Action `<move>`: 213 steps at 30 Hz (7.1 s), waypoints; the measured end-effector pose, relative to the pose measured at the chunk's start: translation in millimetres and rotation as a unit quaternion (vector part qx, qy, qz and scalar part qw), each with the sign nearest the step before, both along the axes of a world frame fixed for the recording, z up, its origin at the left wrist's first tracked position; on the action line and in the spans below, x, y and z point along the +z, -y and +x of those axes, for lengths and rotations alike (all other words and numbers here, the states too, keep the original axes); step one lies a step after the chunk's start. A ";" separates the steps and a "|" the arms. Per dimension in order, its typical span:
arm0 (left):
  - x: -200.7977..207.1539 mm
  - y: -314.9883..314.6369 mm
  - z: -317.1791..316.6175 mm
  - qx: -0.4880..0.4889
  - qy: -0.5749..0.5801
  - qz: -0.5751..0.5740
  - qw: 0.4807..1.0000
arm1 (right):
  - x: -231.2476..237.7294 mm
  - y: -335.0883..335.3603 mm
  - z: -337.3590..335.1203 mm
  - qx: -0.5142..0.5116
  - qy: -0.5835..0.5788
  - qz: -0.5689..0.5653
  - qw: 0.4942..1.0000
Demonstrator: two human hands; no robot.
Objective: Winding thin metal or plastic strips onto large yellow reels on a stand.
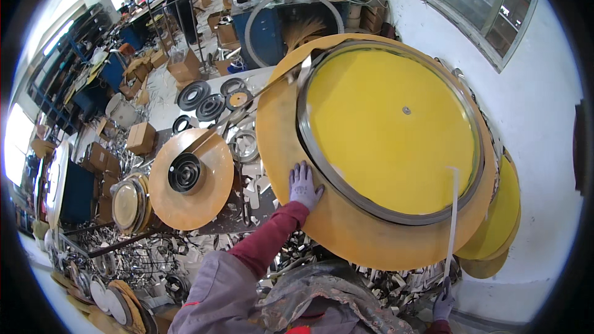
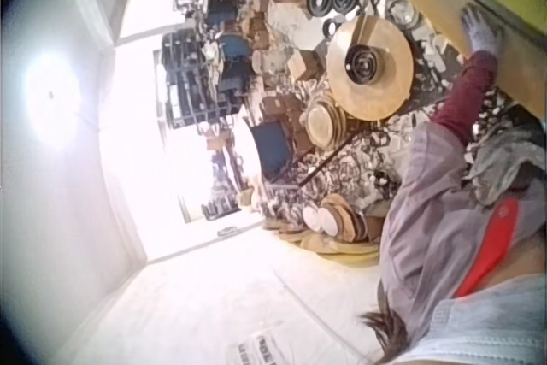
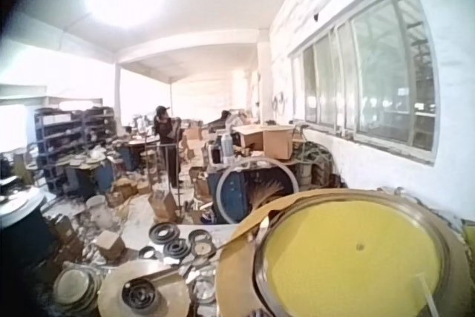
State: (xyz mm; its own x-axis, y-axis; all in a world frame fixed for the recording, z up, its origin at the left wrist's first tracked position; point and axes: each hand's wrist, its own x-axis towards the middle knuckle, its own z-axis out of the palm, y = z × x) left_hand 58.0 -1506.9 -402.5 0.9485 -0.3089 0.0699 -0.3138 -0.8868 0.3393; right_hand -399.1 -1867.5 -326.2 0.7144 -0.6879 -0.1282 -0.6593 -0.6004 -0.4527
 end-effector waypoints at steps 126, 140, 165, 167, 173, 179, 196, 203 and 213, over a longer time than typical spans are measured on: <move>20.0 89.7 -92.6 0.057 0.006 0.039 0.998 | -31.5 176.7 124.2 -0.276 0.396 0.462 0.744; 4.6 87.4 -79.6 0.059 0.047 0.079 0.994 | -76.4 34.8 114.7 -0.353 0.436 0.402 0.724; -25.7 36.2 -58.3 0.104 0.110 0.084 0.985 | 5.0 -26.9 247.0 0.097 0.149 0.086 0.980; -21.1 32.2 -61.3 0.126 0.091 0.101 0.983 | 31.5 -15.3 227.6 0.000 0.232 0.191 0.954; -18.3 33.2 -61.5 0.111 0.104 0.052 0.987 | 68.4 131.0 102.6 -0.246 0.254 -0.032 0.935; 72.4 130.4 -112.2 -0.182 0.091 -0.122 0.971 | 73.1 146.8 -1.4 -0.275 0.281 -0.170 0.904; 115.9 162.4 -159.7 -0.475 -0.023 -0.002 0.880 | -20.1 -14.3 9.7 0.052 0.095 0.098 0.989; 120.7 95.1 -144.7 -0.343 -0.090 -0.058 0.933 | -27.3 9.0 4.4 -0.104 0.124 0.142 0.977; 82.6 -109.5 -205.0 -0.218 -0.160 0.117 0.956 | -50.9 0.2 9.7 -0.099 0.135 0.145 0.975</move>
